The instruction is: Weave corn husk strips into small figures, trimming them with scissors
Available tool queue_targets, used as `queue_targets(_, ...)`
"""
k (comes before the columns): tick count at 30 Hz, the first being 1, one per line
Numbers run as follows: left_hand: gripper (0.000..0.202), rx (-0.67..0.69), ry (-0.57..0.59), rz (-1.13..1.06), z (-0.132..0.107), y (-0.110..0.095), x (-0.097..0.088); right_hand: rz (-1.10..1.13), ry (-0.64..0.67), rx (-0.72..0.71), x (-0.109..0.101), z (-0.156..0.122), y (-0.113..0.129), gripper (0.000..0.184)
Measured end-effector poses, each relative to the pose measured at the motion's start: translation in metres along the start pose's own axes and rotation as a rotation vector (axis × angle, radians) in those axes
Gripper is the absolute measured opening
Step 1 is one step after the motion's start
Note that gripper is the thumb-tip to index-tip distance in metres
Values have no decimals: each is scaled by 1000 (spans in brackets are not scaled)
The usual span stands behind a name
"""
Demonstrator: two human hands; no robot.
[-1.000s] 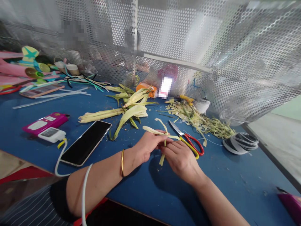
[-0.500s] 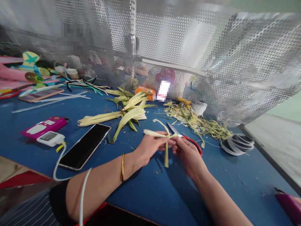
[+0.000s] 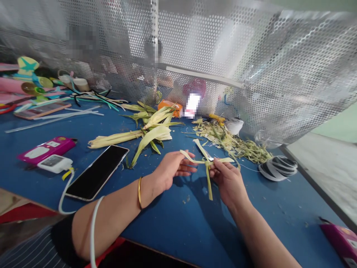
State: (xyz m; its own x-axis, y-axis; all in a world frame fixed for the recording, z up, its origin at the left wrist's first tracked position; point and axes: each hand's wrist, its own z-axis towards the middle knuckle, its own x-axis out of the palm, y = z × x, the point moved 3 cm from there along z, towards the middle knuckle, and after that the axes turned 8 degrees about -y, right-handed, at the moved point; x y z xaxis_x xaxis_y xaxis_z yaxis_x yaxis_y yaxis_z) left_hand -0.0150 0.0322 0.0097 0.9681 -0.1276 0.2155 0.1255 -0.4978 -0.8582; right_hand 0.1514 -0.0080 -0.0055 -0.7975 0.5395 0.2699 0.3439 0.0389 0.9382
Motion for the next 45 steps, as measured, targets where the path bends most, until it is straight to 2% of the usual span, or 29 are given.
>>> queue_targets(3,42,-45,207,82,-3,4,4,-30,21,6,1,-1,-2,36)
queue_targets(4,42,-27,229,119,-4,4,5,-38,25,2,2,-2,-2,37)
queue_targets(8,37,146,192,254,-7,6,8,-97,58,-43,4,-4,-2,36)
queue_targets(12,21,293,266,265,-7,10,13,-186,152,-102,7,-8,-5,31)
queue_targets(14,19,269,240,232,-5,12,12,-230,165,-161,6,-9,-5,27)
queue_targets(17,21,139,167,114,-3,13,9,-288,178,-273,5,-9,-3,22)
queue_targets(20,22,37,162,-27,-3,11,8,-387,229,-439,6,-8,2,18)
queue_targets(24,23,-4,223,-118,-4,7,9,-539,395,-651,12,-10,6,16)
queue_targets(26,23,-38,276,-136,-3,8,9,-586,433,-751,13,-12,7,19)
queue_targets(30,23,-85,409,-147,-3,11,10,-711,393,-1018,12,-17,11,17)
queue_targets(34,24,-39,438,-127,-4,12,9,-843,323,-1224,13,-21,14,22)
queue_targets(39,18,-61,482,-185,-4,12,13,-874,307,-1269,14,-24,8,22)
queue_targets(43,18,-34,395,-169,-3,13,12,-906,295,-1281,14,-22,2,20)
queue_targets(45,19,-25,395,-146,-3,14,12,-930,286,-1280,14,-20,2,19)
